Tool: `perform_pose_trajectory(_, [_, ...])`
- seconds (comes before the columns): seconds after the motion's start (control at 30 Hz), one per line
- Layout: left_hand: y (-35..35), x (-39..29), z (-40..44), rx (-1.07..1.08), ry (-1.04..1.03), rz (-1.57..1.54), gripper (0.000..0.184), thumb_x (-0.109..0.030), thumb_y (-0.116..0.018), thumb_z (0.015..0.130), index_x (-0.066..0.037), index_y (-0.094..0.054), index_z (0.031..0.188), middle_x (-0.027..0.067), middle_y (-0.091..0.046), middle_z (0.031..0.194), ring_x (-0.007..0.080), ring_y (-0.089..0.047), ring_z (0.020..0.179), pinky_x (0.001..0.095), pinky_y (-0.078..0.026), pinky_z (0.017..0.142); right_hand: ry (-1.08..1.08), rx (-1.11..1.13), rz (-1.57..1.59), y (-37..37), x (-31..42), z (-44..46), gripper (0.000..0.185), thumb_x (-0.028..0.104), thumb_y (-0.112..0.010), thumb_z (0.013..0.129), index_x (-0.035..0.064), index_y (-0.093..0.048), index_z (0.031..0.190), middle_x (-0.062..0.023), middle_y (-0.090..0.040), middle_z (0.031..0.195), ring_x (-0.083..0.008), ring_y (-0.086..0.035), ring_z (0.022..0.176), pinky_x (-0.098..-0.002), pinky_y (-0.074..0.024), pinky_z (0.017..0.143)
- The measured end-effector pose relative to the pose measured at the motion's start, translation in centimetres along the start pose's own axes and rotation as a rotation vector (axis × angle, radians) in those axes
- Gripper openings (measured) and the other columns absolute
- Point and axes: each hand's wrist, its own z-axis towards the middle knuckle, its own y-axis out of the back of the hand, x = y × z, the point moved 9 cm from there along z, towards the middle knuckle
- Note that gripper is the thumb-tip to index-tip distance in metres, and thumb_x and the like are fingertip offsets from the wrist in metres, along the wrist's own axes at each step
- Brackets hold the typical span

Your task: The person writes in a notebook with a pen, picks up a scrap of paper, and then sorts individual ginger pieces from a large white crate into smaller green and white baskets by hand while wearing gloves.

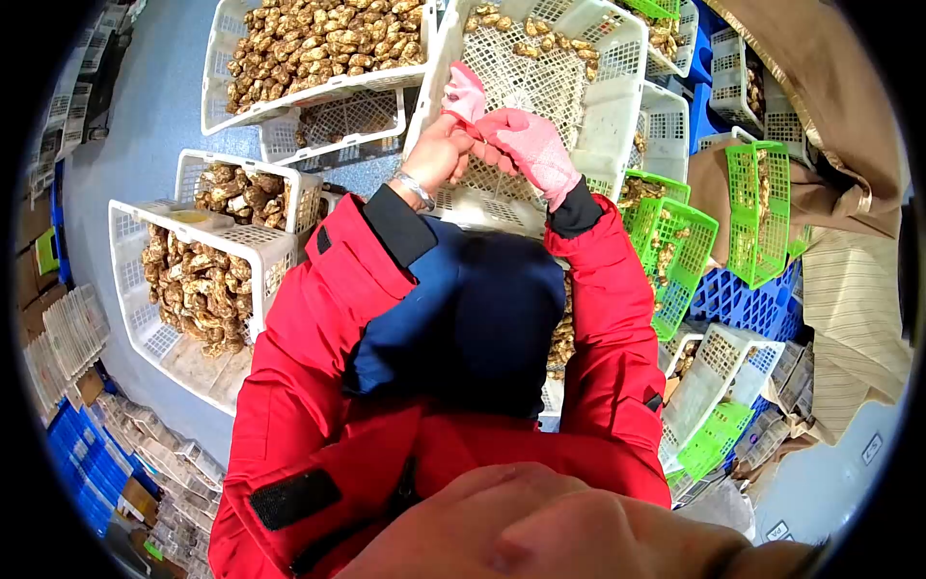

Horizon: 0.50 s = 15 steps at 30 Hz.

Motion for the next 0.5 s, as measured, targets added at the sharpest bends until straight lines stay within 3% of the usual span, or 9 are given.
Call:
perform_pose_trajectory(0.1, [-1.0, 0.6, -0.4, 0.07, 0.062, 0.078, 0.022, -0.002, -0.039, 0.084, -0.002, -0.048, 0.105, 0.0045, -0.06, 0.073, 0.0046, -0.04, 0.043, 0.0184, -0.03, 0.035, -0.006, 0.095, -0.095, -1.3, -0.2, 0.5, 0.031, 0.034, -0.053, 0.086, 0.0051, -0.063, 0.083, -0.0002, -0.056, 0.059, -0.0063, -0.048, 0.046, -0.0194, -0.0357, 0.042])
perform_pose_trajectory(0.2, [-1.1, 0.1, -0.8, 0.101, 0.048, -0.021, 0.022, -0.002, -0.04, 0.084, -0.002, -0.048, 0.105, 0.0054, -0.061, 0.077, 0.0043, -0.037, 0.041, 0.0182, -0.029, 0.034, -0.003, 0.081, -0.071, -0.9, 0.6, 0.9, 0.025, 0.028, -0.055, 0.087, 0.0034, -0.063, 0.086, -0.0008, -0.056, 0.058, -0.0055, -0.045, 0.044, -0.0179, -0.0311, 0.04])
perform_pose_trajectory(0.33, [-1.9, -0.1, -1.6, 0.198, 0.104, -0.198, 0.016, -0.002, -0.042, 0.084, -0.003, -0.048, 0.099, 0.0079, -0.061, 0.083, 0.0024, -0.032, 0.04, 0.0173, -0.028, 0.035, 0.055, 0.026, -0.064, 0.2, 0.4, 1.0, 0.025, 0.028, -0.058, 0.084, 0.0036, -0.063, 0.086, 0.0008, -0.055, 0.059, -0.0043, -0.043, 0.044, -0.0174, -0.0298, 0.041])
perform_pose_trajectory(0.47, [-3.6, -0.7, -2.7, 0.434, 0.218, -0.455, 0.009, -0.003, -0.044, 0.083, 0.002, -0.051, 0.087, 0.003, -0.057, 0.074, 0.0009, -0.03, 0.039, 0.0165, -0.028, 0.037, 0.07, 0.058, -0.02, 0.1, 1.4, -0.4, 0.021, 0.024, -0.059, 0.082, 0.003, -0.062, 0.082, -0.0001, -0.054, 0.06, -0.0057, -0.042, 0.045, -0.0207, -0.0283, 0.042])
perform_pose_trajectory(0.5, [-3.7, -1.0, -3.0, 0.406, 0.238, -0.508, 0.01, -0.003, -0.044, 0.084, 0.002, -0.052, 0.082, 0.0003, -0.052, 0.068, 0.0017, -0.029, 0.038, 0.0172, -0.028, 0.036, 0.079, 0.066, -0.05, 0.0, 1.7, -0.7, 0.021, 0.024, -0.059, 0.082, 0.0031, -0.061, 0.081, -0.0004, -0.054, 0.06, -0.0057, -0.042, 0.044, -0.0208, -0.0282, 0.041])
